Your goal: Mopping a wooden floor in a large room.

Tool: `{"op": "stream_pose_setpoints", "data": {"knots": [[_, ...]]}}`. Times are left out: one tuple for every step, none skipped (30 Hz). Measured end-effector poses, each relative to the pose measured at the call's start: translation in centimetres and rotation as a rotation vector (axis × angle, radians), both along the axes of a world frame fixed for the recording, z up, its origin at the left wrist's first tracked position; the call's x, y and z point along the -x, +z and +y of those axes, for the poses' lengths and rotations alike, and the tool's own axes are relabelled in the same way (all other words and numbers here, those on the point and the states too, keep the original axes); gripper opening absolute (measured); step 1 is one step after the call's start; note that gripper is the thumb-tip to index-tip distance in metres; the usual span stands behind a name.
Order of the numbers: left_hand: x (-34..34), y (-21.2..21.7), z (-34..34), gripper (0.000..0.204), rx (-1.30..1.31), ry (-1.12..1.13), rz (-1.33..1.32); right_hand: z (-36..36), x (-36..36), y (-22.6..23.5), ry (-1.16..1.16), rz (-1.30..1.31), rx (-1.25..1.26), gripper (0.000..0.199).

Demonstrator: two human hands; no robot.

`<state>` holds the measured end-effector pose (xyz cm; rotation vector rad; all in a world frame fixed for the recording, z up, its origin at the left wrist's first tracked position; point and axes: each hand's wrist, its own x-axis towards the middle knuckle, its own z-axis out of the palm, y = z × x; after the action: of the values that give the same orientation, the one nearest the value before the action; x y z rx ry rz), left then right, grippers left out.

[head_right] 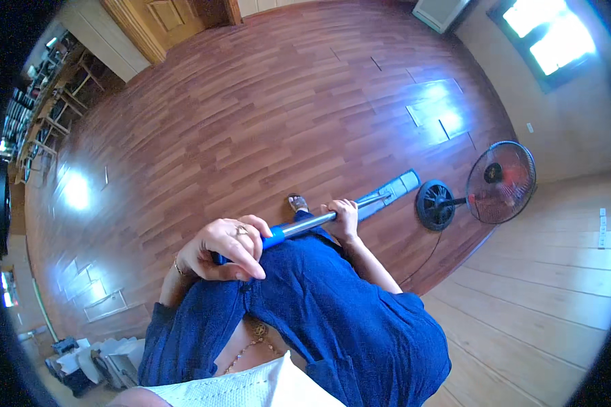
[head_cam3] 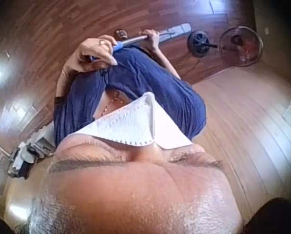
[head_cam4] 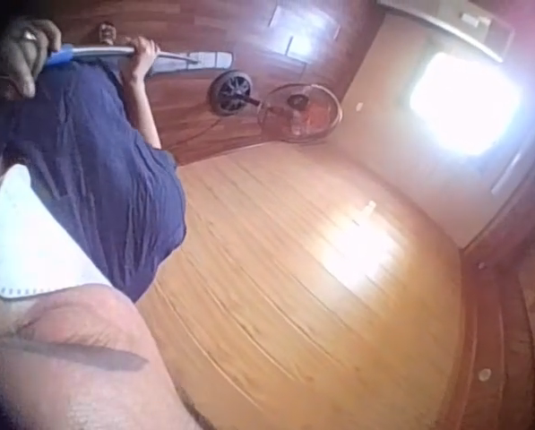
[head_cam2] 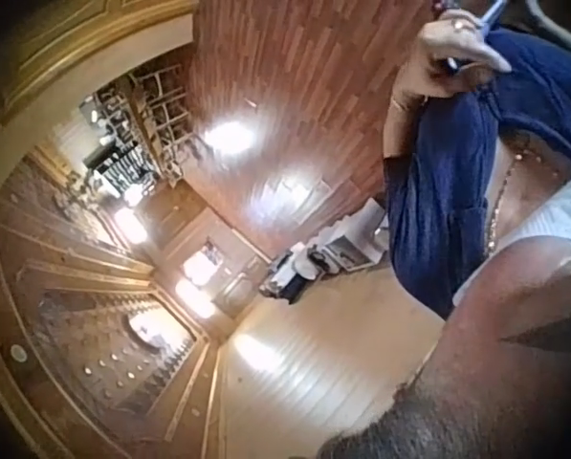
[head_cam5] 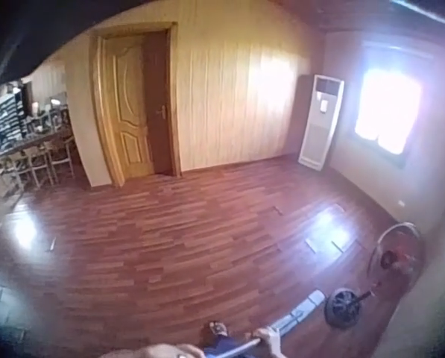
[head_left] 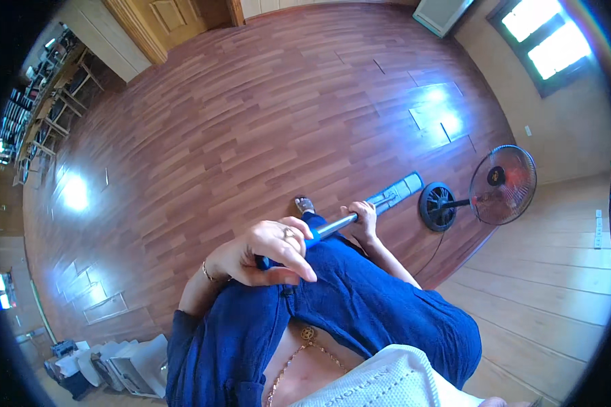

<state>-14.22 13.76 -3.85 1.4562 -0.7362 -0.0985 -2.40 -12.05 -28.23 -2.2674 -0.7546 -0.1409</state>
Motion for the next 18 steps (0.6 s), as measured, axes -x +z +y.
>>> {"op": "stream_pose_setpoints", "data": {"knots": [[-0.7, 0.2, -0.1, 0.019, -0.013, -0.017, -0.021, 0.0, -0.5, 0.1, -0.017, -0.061, 0.002, 0.025], [-1.5, 0.4, -0.2, 0.02, -0.028, -0.035, -0.04, -0.1, -1.0, 0.4, -0.015, -0.063, -0.007, 0.025], [-2.2, 1.2, -0.4, 0.023, -0.034, -0.054, -0.038, -0.3, -1.6, 0.7, -0.011, -0.064, -0.017, 0.026], [-3.0, 1.5, -0.6, 0.024, -0.037, -0.06, -0.059, -0.4, -2.5, 0.4, -0.002, -0.06, -0.011, 0.027], [-3.9, 1.7, -0.8, 0.025, -0.041, -0.072, -0.085, -0.2, -3.5, 0.6, -0.006, -0.084, -0.038, 0.029], [-4.8, 1.8, -0.8, 0.025, -0.042, -0.069, -0.106, 0.1, -4.7, 0.7, -0.009, -0.108, -0.065, 0.031], [-5.6, 1.8, -0.8, 0.025, -0.064, -0.054, -0.122, 0.6, -6.0, 0.7, -0.016, -0.135, -0.068, 0.031], [-6.5, 1.8, -0.9, 0.024, -0.084, -0.04, -0.133, 1.0, -7.4, 0.4, -0.01, -0.136, -0.075, 0.031], [-7.5, 1.6, -0.9, 0.024, -0.09, -0.021, -0.149, 1.4, -8.9, 0.1, -0.002, -0.136, -0.082, 0.031], [-8.1, 1.6, -0.8, 0.024, -0.103, 0.011, -0.136, 1.9, -10.3, -0.3, 0.017, -0.12, -0.104, 0.031], [-8.7, 1.7, -0.7, 0.024, -0.117, 0.047, -0.122, 2.4, -11.7, -0.7, 0.041, -0.067, -0.104, 0.027], [-9.3, 1.5, -0.6, 0.025, -0.133, 0.077, -0.136, 2.9, -13.1, -1.1, 0.069, -0.013, -0.102, 0.023], [-9.8, 1.1, -0.6, 0.024, -0.146, 0.116, -0.141, 3.5, -14.5, -1.5, 0.106, -0.015, -0.076, 0.024], [-10.1, 0.8, -0.4, 0.024, -0.159, 0.155, -0.144, 4.2, -15.9, -1.9, 0.14, 0.017, -0.029, 0.025], [-10.5, 0.6, 0.0, 0.025, -0.148, 0.173, -0.124, 5.0, -17.1, -2.2, 0.177, 0.048, 0.019, 0.026], [-10.6, 0.6, 0.4, 0.025, -0.151, 0.195, -0.118, 6.1, -18.1, -2.6, 0.21, 0.062, 0.001, 0.027], [-10.7, 0.6, 0.8, 0.027, -0.177, 0.213, -0.102, 7.0, -19.4, -3.0, 0.276, 0.096, 0.011, 0.027], [-10.6, 0.6, 1.2, 0.028, -0.201, 0.231, -0.085, 8.2, -20.3, -3.0, 0.344, 0.129, 0.023, 0.028]]}}
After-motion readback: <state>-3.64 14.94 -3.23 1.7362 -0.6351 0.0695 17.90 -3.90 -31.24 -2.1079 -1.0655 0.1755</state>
